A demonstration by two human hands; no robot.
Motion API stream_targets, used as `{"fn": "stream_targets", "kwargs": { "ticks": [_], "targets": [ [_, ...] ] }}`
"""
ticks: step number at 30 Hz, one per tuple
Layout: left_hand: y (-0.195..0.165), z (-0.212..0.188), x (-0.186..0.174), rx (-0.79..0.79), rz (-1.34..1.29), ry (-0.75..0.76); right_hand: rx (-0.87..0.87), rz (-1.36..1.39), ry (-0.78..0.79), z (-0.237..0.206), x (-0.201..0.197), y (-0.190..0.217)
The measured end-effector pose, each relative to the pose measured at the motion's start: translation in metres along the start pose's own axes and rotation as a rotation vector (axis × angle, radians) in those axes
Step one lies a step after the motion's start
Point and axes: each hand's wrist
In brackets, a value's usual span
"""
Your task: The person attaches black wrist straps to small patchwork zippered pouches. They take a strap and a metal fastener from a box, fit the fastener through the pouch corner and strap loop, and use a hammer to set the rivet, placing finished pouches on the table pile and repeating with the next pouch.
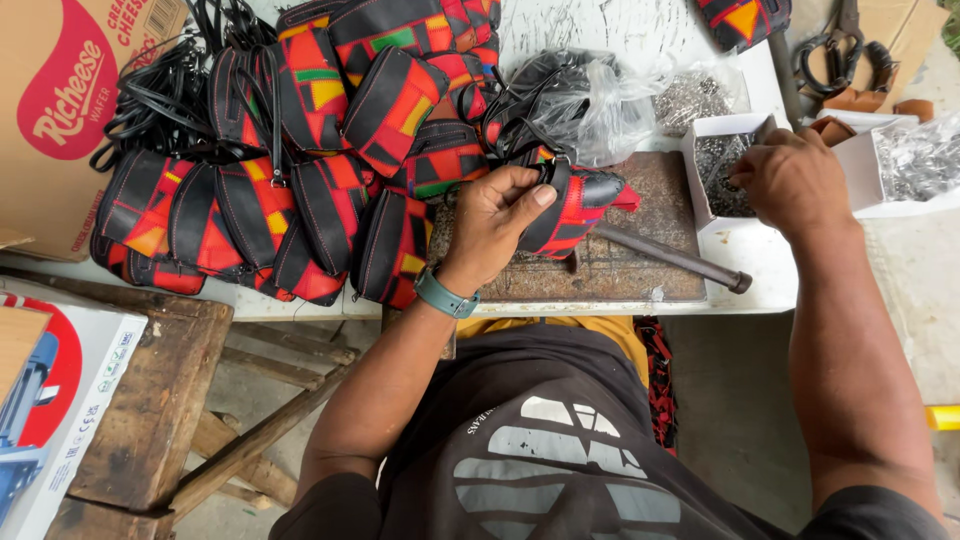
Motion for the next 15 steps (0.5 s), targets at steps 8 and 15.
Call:
{"fn": "stream_targets", "kwargs": {
  "ticks": [8,15],
  "targets": [
    [0.0,-0.006,0.002,0.027,0.042,-0.032,0.084,0.087,-0.066,-0.002,-0.031,0.005],
    [0.02,-0.001,0.003,0.036,0.114,-0.088,-0.086,0.508,-0.683,-0.017,-0.115,0.088]
  ]
}}
Point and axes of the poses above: each hand's wrist, its own z-axis towards the middle knuckle, its own x-axis out of the palm, y = z × x, and after that the axes turned 12 degrees about -x, right-handed
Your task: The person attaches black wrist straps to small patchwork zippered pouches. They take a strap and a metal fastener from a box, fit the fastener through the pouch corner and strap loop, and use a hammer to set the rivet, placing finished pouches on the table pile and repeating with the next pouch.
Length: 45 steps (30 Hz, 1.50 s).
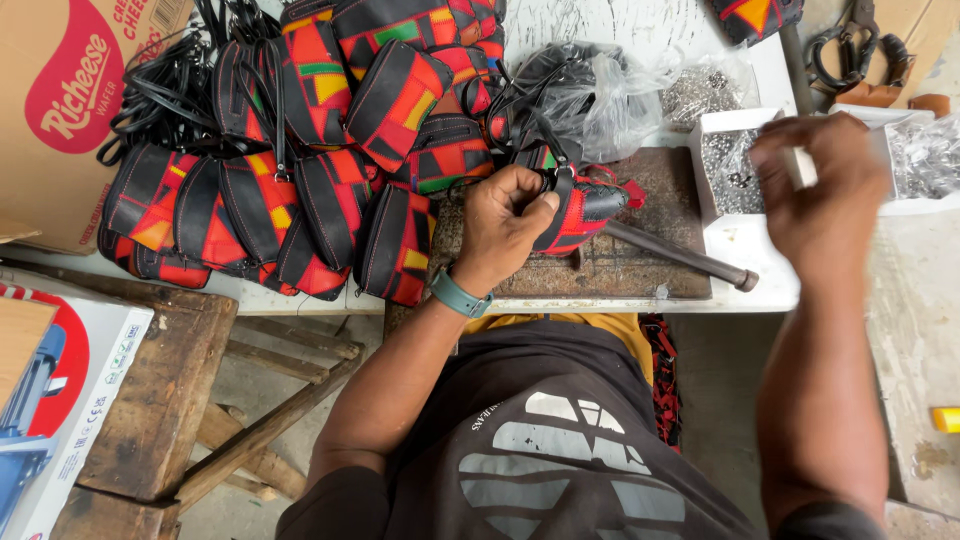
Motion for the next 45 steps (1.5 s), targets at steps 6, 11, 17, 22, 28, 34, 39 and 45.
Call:
{"fn": "stream_targets", "kwargs": {
  "ticks": [6,11,17,22,28,34,39,45],
  "targets": [
    [-0.006,-0.009,0.01,-0.01,-0.134,0.082,0.186,0.531,-0.159,0.01,0.066,0.108],
    [-0.02,-0.015,0.009,-0.004,-0.17,0.173,0.274,0.617,-0.161,0.017,0.078,0.117],
    [-0.02,-0.015,0.004,-0.096,-0.126,0.212,0.219,0.631,-0.18,0.012,0.083,0.115],
    [-0.014,-0.017,0.004,-0.112,-0.187,0.189,0.317,0.684,-0.182,0.008,0.088,0.11],
    [-0.011,-0.019,0.01,-0.128,-0.374,0.201,0.285,0.783,-0.237,0.004,0.09,0.11],
    [-0.014,-0.019,0.01,-0.131,-0.321,0.214,0.263,0.766,-0.235,0.005,0.089,0.11],
    [-0.014,-0.019,0.018,-0.09,-0.201,0.092,0.277,0.687,-0.213,0.008,0.087,0.115],
    [-0.019,-0.023,0.024,0.023,0.019,-0.051,0.087,0.478,-0.219,0.011,0.089,0.12]
  ]
}}
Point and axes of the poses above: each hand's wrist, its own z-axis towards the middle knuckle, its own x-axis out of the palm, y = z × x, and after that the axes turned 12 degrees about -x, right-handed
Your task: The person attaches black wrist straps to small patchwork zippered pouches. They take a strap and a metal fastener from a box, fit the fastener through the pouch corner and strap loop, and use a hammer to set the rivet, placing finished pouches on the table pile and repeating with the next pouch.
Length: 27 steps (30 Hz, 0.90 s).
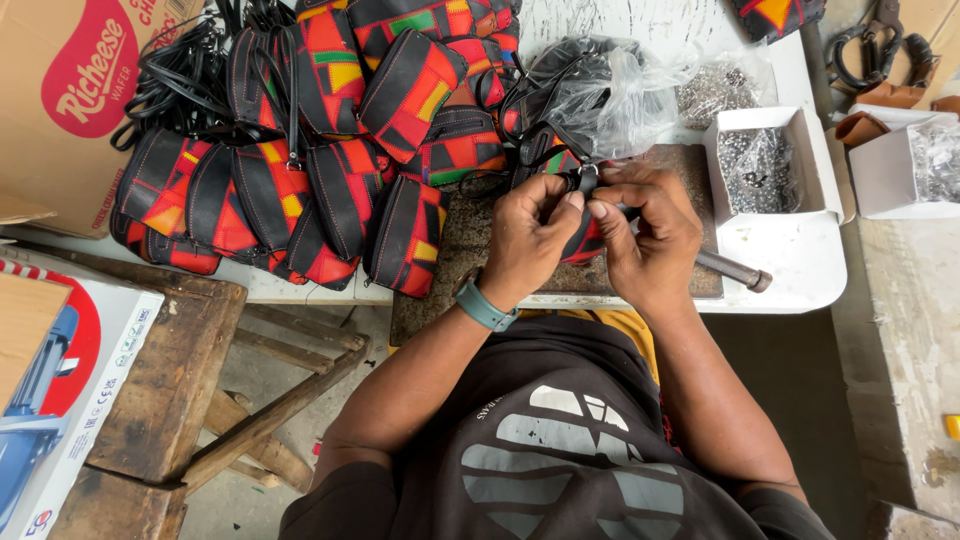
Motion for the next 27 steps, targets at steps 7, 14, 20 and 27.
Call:
{"fn": "stream_targets", "kwargs": {
  "ticks": [7,14,20,27],
  "targets": [
    [-0.005,0.002,-0.012,0.009,-0.007,0.166,0.084,0.144,-0.078,-0.003,-0.004,0.001],
    [-0.005,0.0,-0.005,0.014,-0.091,0.217,-0.011,0.055,-0.042,-0.004,-0.014,0.005],
    [-0.021,-0.01,-0.006,-0.004,-0.118,0.23,0.018,0.142,-0.054,-0.004,-0.019,0.003],
    [-0.031,-0.018,0.001,0.095,-0.001,0.159,-0.104,0.114,0.007,0.003,-0.029,0.001]
  ]
}}
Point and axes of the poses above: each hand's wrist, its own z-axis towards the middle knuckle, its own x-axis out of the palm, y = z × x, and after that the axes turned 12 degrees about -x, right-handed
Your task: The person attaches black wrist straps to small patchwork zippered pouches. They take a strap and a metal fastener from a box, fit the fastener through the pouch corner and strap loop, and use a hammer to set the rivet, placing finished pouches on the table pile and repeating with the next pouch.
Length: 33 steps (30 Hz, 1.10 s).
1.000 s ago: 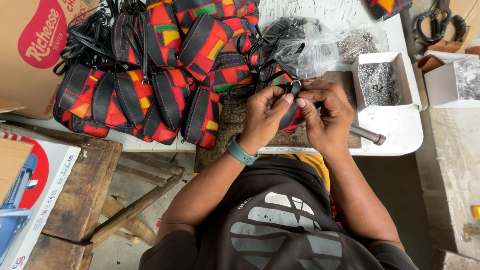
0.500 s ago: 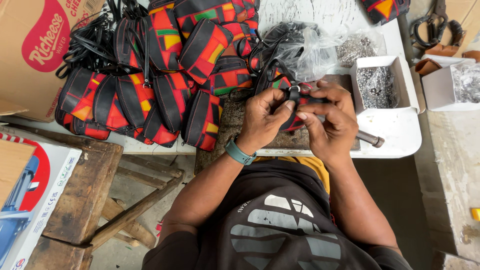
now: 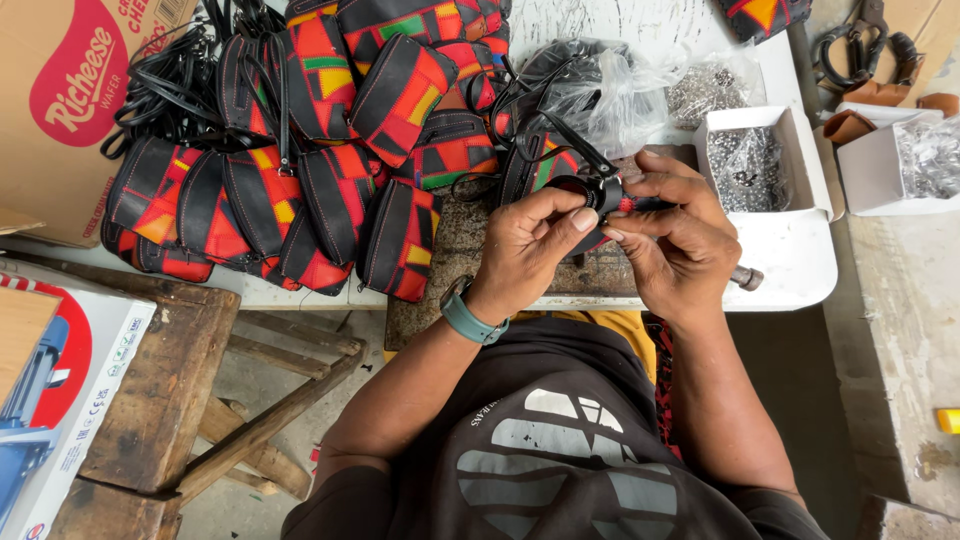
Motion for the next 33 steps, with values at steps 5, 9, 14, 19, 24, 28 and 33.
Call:
{"fn": "stream_targets", "kwargs": {
  "ticks": [5,9,14,19,24,28,33],
  "targets": [
    [-0.001,0.002,0.002,0.057,-0.047,0.074,0.04,-0.013,-0.038,-0.002,-0.002,-0.002],
    [-0.004,0.001,0.003,0.045,-0.076,0.097,0.039,0.017,-0.068,-0.005,0.001,-0.002],
    [-0.02,0.002,0.001,0.082,0.103,0.067,0.196,0.27,-0.147,-0.006,0.001,-0.002],
    [-0.029,0.01,-0.007,0.157,0.252,0.149,0.424,0.478,-0.192,-0.007,-0.01,-0.003],
    [-0.012,0.017,-0.009,0.053,0.201,0.253,0.534,0.316,-0.135,-0.007,-0.013,-0.003],
    [0.002,0.023,-0.002,-0.149,-0.314,0.206,0.364,0.376,-0.086,0.004,-0.009,-0.005],
    [-0.005,0.022,-0.008,-0.199,-0.537,0.111,0.274,0.373,-0.04,0.016,-0.012,0.0]
  ]
}}
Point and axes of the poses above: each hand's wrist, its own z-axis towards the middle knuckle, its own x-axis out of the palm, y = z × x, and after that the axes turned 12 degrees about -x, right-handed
